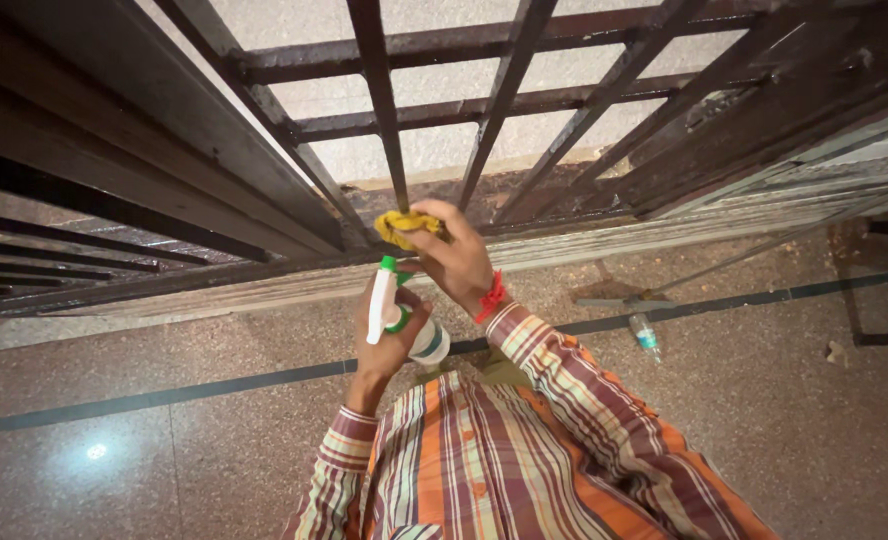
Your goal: The person wipes a metal gate using a cloth while holding a spray bottle.
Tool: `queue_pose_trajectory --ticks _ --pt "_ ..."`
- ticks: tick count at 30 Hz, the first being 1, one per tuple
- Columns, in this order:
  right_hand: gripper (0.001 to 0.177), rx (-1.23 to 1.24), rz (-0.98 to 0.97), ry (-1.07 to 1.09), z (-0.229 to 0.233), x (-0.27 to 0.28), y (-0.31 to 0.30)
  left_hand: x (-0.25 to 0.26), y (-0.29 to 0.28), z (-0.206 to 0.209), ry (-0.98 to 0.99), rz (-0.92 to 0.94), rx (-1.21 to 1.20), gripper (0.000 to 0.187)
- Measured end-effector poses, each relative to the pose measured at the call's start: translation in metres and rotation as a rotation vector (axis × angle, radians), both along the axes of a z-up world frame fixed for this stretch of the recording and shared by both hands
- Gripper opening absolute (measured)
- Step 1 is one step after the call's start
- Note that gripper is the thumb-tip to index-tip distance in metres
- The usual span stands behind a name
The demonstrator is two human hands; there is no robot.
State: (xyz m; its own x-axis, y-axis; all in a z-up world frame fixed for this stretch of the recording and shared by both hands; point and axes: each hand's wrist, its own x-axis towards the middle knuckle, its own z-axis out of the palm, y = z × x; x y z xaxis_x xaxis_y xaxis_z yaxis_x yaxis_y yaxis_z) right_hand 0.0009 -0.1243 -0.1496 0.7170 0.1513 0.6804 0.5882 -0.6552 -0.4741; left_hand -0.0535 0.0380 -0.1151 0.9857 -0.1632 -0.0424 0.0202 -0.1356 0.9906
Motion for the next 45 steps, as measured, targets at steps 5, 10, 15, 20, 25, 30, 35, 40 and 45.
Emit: queue_pose_trajectory --ticks 5,10,15,20,25,30,35,40,45 --pt "0.032 -0.035 0.051 0.321 -0.045 -0.014 -0.015 -0.009 -0.001 -0.005 -0.03 -0.021 0.007 0.051" --pt "0.032 0.115 -0.118 0.434 -0.054 -0.057 -0.04 -0.005 -0.008 -0.012 0.006 -0.05 0.064 0.046" --pt "0.039 0.224 -0.252 0.54 -0.067 -0.089 -0.082 0.005 -0.022 -0.033 -0.013 -0.056 0.069 0.044" --pt "0.034 0.217 -0.34 0.573 -0.093 -0.105 -0.11 0.009 -0.032 -0.06 0.011 -0.045 0.062 0.038" --pt "0.034 0.216 -0.324 0.599 -0.096 -0.107 -0.126 0.014 -0.05 -0.08 0.0 -0.036 0.075 0.029" --pt "0.035 0.221 -0.316 0.62 -0.087 -0.101 -0.142 0.009 -0.078 -0.066 0.122 -0.18 -0.074 0.04" --pt "0.037 0.227 -0.288 0.571 -0.079 -0.101 -0.161 0.008 -0.106 -0.07 0.058 -0.289 0.036 0.034" --pt "0.038 0.264 -0.301 0.622 -0.077 -0.103 -0.175 0.006 -0.129 -0.071 0.008 -0.358 -0.031 0.041" --pt "0.04 0.25 -0.32 0.567 -0.086 -0.104 -0.191 0.011 -0.154 -0.081 0.024 -0.464 0.053 0.053"
